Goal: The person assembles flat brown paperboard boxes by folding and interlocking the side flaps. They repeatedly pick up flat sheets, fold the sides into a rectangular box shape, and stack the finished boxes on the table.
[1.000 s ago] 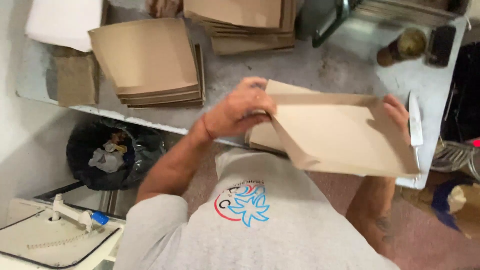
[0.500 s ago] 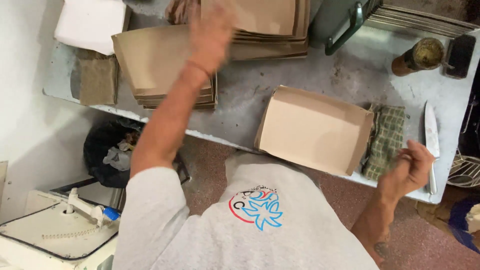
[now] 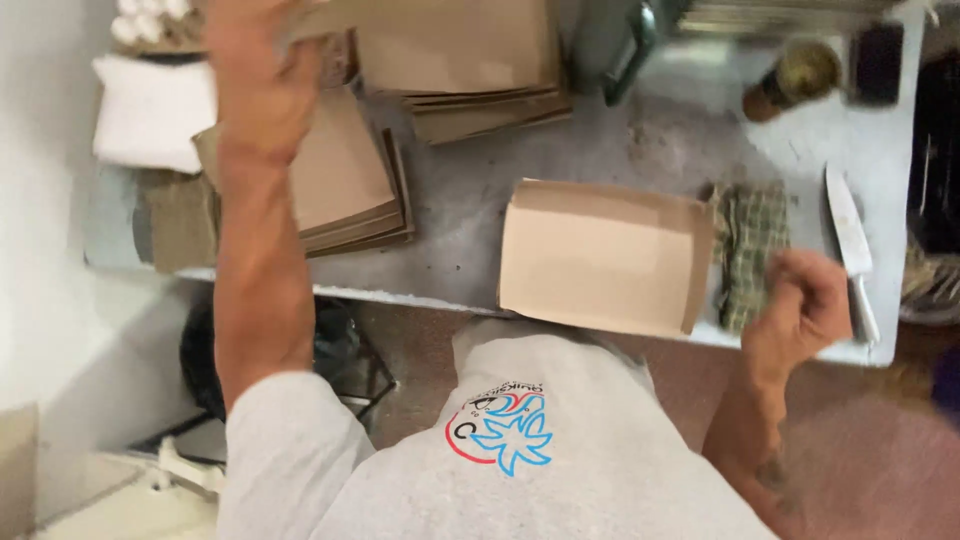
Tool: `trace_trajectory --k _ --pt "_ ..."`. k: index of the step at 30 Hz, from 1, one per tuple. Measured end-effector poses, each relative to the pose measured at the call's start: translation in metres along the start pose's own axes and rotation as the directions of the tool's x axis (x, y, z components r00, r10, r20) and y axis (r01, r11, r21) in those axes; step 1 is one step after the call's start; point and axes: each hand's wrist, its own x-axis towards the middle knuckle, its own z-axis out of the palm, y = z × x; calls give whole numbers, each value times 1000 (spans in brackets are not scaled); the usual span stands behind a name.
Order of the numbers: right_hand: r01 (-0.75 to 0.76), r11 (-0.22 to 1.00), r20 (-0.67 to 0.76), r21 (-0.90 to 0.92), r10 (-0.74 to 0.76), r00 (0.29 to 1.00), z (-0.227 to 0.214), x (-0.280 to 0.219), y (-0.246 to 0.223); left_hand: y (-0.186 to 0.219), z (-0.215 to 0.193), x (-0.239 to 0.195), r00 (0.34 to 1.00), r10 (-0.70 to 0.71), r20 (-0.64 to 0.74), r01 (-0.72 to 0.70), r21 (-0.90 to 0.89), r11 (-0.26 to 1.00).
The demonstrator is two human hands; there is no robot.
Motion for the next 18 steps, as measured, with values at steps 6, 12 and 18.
trace_trajectory --k 6,12,18 --pt "-97 979 381 179 22 924 35 46 -91 80 -34 -3 980 -137 147 191 -891 411" --pt "-916 383 174 115 901 399 54 110 -111 150 37 14 640 0 768 768 -639 39" --pt "-695 655 371 -295 749 548 53 89 -8 173 114 -15 454 -228 861 875 -382 298"
